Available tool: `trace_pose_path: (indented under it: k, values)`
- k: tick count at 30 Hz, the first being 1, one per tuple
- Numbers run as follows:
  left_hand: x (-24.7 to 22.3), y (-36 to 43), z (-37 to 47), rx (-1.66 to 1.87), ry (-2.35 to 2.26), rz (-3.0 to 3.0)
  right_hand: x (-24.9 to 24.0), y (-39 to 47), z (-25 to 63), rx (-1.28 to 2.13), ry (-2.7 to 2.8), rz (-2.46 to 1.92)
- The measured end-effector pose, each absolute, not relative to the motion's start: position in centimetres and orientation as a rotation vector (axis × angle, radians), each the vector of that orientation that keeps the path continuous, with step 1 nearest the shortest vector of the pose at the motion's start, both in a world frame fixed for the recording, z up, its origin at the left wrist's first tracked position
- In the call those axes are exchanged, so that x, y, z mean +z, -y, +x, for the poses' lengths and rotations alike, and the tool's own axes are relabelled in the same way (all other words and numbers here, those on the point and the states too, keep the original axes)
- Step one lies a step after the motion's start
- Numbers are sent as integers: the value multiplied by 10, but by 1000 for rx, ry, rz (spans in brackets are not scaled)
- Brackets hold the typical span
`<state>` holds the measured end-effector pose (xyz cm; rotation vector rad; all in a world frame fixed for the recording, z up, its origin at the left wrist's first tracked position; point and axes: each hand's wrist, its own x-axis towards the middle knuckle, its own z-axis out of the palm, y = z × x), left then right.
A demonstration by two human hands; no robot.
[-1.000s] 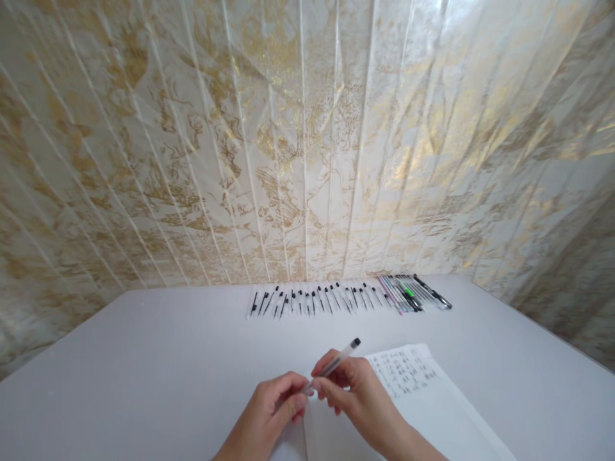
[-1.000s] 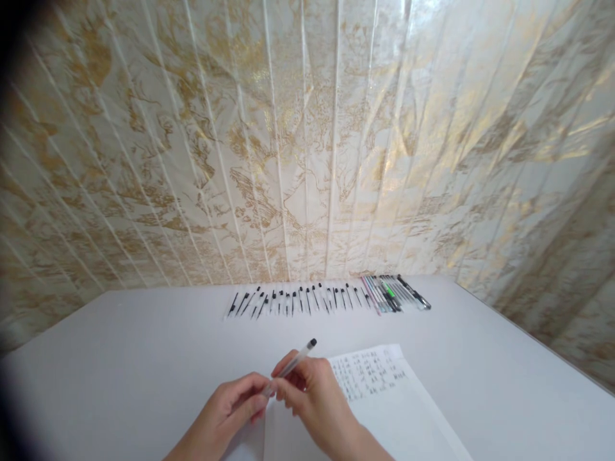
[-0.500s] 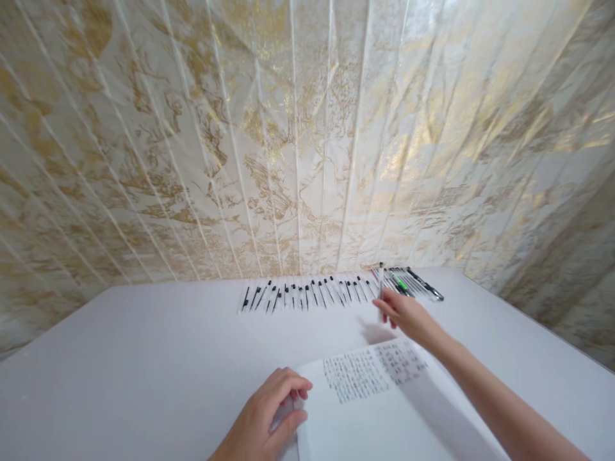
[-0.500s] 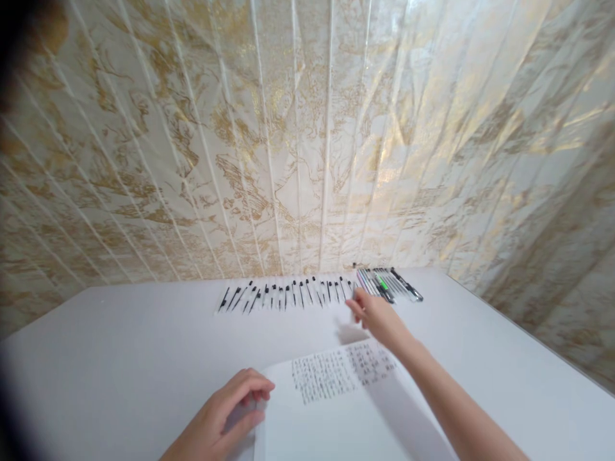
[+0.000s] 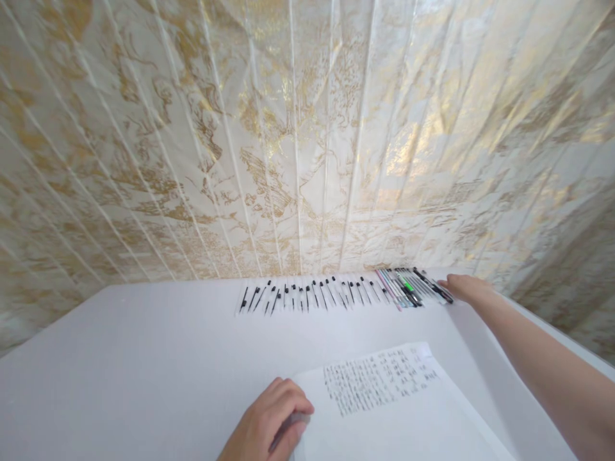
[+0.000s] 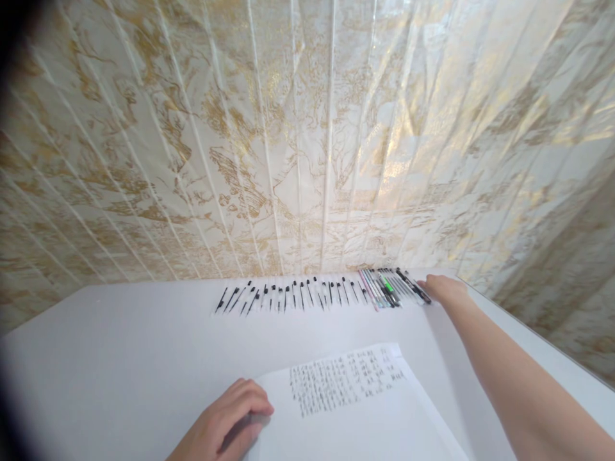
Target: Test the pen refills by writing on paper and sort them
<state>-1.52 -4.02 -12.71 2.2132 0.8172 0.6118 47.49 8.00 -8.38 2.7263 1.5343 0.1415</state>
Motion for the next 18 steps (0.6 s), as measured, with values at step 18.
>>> trace_pose_path:
  k: [18]
  values:
    - [-134, 42, -18, 630, -794, 2333, -99, -11, 329, 209, -2448, 2455]
